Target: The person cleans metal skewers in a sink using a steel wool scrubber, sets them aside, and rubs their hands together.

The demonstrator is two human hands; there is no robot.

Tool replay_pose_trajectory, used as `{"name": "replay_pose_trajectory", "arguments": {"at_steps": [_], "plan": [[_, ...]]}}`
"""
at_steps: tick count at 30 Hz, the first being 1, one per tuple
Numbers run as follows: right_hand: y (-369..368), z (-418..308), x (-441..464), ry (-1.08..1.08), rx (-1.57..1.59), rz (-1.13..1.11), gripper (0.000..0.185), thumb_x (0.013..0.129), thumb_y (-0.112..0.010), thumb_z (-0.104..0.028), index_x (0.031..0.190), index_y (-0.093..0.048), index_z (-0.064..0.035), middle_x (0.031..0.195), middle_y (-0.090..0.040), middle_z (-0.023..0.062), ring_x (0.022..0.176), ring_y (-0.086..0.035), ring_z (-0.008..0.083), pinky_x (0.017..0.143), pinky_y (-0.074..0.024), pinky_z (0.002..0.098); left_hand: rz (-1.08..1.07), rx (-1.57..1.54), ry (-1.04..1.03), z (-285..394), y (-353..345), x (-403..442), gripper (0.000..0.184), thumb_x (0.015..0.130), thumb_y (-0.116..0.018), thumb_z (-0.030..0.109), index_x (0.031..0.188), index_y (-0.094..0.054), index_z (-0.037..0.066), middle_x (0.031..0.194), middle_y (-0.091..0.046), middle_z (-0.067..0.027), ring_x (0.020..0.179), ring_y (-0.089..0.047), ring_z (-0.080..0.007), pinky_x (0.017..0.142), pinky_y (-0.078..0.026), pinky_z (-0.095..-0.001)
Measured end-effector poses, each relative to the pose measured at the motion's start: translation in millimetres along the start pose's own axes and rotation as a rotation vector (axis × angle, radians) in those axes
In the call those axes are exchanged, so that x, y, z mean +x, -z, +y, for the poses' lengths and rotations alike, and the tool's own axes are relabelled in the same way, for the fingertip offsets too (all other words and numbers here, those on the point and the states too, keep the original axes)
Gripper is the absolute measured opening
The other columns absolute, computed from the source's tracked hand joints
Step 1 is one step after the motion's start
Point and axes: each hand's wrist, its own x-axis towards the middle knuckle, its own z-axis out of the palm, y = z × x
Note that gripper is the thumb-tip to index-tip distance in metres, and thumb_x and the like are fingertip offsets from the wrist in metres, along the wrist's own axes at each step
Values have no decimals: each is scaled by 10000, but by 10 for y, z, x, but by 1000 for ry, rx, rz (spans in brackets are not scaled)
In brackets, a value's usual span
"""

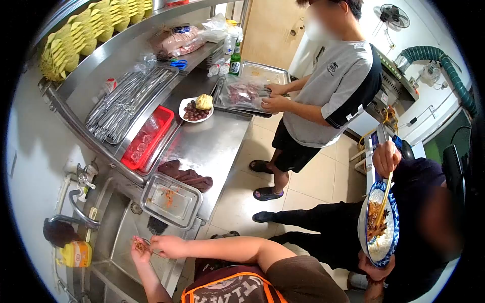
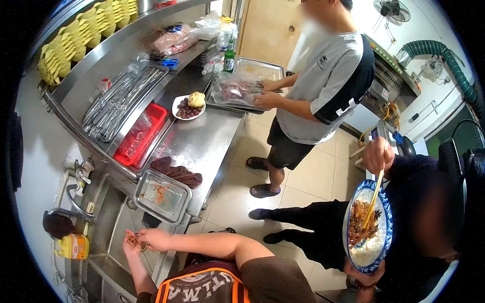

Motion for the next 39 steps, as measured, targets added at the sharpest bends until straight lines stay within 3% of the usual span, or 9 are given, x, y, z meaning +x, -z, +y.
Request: {"name": "replay_pose_trajectory", "arguments": {"at_steps": [8, 11, 14, 17, 19, 24, 29, 35, 39], "plan": [[-275, 232, 394, -56, -44, -144, 362, 667, -600, -36, 1025, -552, -70, 1115, -473, 120, 962, -527, 309, 786, -452, 384, 84, 13, -67, 311, 288, 112, 232, 889, -382, 147, 911, -594, 53, 854, -628, -64, 736, -613, -172, 654, -548, -277], [-534, 386, 331, 142, -58, 80, 472, 647, -622, -30, 1107, -525, -77, 1229, -420, 146, 1057, -484, 323, 874, -420, 374, 18, 66, -42, 405, 380, 115, 229, 890, -385, 143, 911, -592, 46, 861, -626, -69, 744, -608, -172, 664, -547, -274], [-427, 330, 286, 12, -3, -142, 557, 634, -636, -24, 1168, -490, -81, 1312, -345, 163, 1113, -446, 340, 927, -389, 359, 23, 12, 10, 380, 270, 70, 225, 889, -389, 138, 913, -592, 43, 862, -623, -65, 758, -603, -171, 667, -544, -269], [-355, 357, 259, -54, 12, -142, 524, 602, -629, -54, 1116, -527, -78, 1247, -418, 174, 1105, -459, 322, 913, -397, 347, 92, -73, 27, 343, 95, 39, 219, 886, -393, 132, 921, -590, 42, 872, -618, -55, 772, -598, -168, 678, -539, -268], [-270, 392, 259, 1, 73, -54, 301, 615, -651, -82, 909, -598, -47, 1068, -526, 151, 969, -527, 313, 818, -436, 367, 109, -93, 42, 358, 36, 59, 215, 885, -395, 128, 927, -588, 40, 882, -615, -51, 782, -595, -165, 691, -535, -268], [251, 197, 95, -140, 113, 237, 169, 726, -619, -142, 672, -523, -14, 743, -527, 129, 704, -527, 312, 637, -428, 381, -139, -32, 171, 181, -426, 123, 211, 884, -399, 111, 978, -570, 29, 932, -601, -54, 834, -579, -163, 741, -511, -261], [683, 401, -423, -237, 215, 561, 190, 786, -588, -191, 738, -557, -9, 708, -556, 138, 652, -546, 277, 598, -432, 346, -255, 35, 330, -507, -1353, 5, 206, 889, -407, 112, 998, -560, 28, 937, -589, -55, 832, -569, -159, 736, -503, -273], [1127, 868, -1751, -472, 646, 899, 184, 849, -550, -181, 778, -573, -14, 665, -571, 13, 641, -523, 71, 584, -436, 239, -333, 187, 504, -1865, -2030, 139, 198, 886, -452, 155, 996, -546, 20, 923, -562, -64, 807, -559, -156, 729, -502, -278], [1494, 939, -2785, -629, 726, 1122, 221, 881, -508, -225, 834, -567, -17, 745, -581, 17, 684, -543, 89, 643, -450, 234, -247, 423, 691, -3160, -2201, 148, 185, 882, -470, 153, 965, -545, 5, 891, -586, -82, 807, -578, -180, 719, -516, -282]]}}
